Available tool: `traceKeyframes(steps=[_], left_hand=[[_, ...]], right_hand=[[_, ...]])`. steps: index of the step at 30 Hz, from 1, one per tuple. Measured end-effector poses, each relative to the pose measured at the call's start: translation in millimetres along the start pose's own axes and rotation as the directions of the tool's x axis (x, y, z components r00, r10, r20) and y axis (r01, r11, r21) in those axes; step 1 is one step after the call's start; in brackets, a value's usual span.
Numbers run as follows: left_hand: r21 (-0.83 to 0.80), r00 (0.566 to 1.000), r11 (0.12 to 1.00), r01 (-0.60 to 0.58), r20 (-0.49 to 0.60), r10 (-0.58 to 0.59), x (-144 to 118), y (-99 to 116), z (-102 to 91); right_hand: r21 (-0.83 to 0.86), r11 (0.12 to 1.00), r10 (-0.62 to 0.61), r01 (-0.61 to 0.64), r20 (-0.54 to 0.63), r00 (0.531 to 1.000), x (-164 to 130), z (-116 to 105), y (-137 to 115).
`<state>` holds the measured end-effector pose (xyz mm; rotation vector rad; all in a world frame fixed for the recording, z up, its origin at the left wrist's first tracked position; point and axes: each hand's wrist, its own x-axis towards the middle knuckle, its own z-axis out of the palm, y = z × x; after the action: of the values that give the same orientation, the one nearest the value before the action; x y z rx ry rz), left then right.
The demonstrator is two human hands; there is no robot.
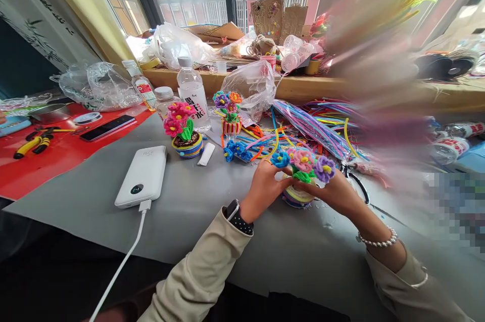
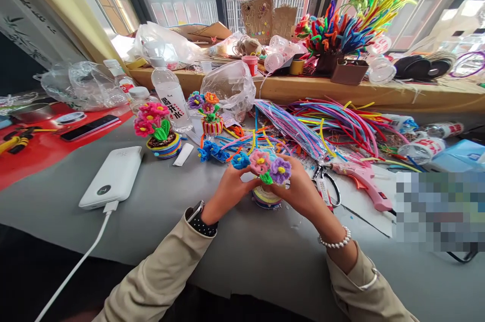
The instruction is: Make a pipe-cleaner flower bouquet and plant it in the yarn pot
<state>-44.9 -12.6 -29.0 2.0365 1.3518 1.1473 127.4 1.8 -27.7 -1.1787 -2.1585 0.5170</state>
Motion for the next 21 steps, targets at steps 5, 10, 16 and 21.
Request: traceKeyframes(steps=[5, 10, 16, 21], left_hand=[[0.059, 0.998, 0.997, 0.053, 0.025, -0.055, 1.0, -0.9, 0.7], [-0.012, 0.999, 1.000, 0.012, 0.031, -0.012, 1.6, -3.2, 0.9], [-0.035, 0.998, 0.999, -0.020, 0.064, 0.022, 4.9, -7.0, -0.1], [-0.027, 0.992, 1.000, -0.006, 0.125, 0.009, 8.9, -8.9, -1.6]], right_hand=[[-0.069, 0.997, 0.025, -0.026, -0.017, 1.000, 2.6, 1.4, 0.5], [-0.009, 0.997, 0.075, -0.075, 0.024, 0.997, 1.5, -5.1, 0.6], [0.288, 0.952, 0.036, -0.101, 0.221, 0.975, 7.1, -22.3, 12.3], [0.446, 0.878, -0.013, -0.172, 0.380, 0.925, 21.0, -20.9, 25.3]])
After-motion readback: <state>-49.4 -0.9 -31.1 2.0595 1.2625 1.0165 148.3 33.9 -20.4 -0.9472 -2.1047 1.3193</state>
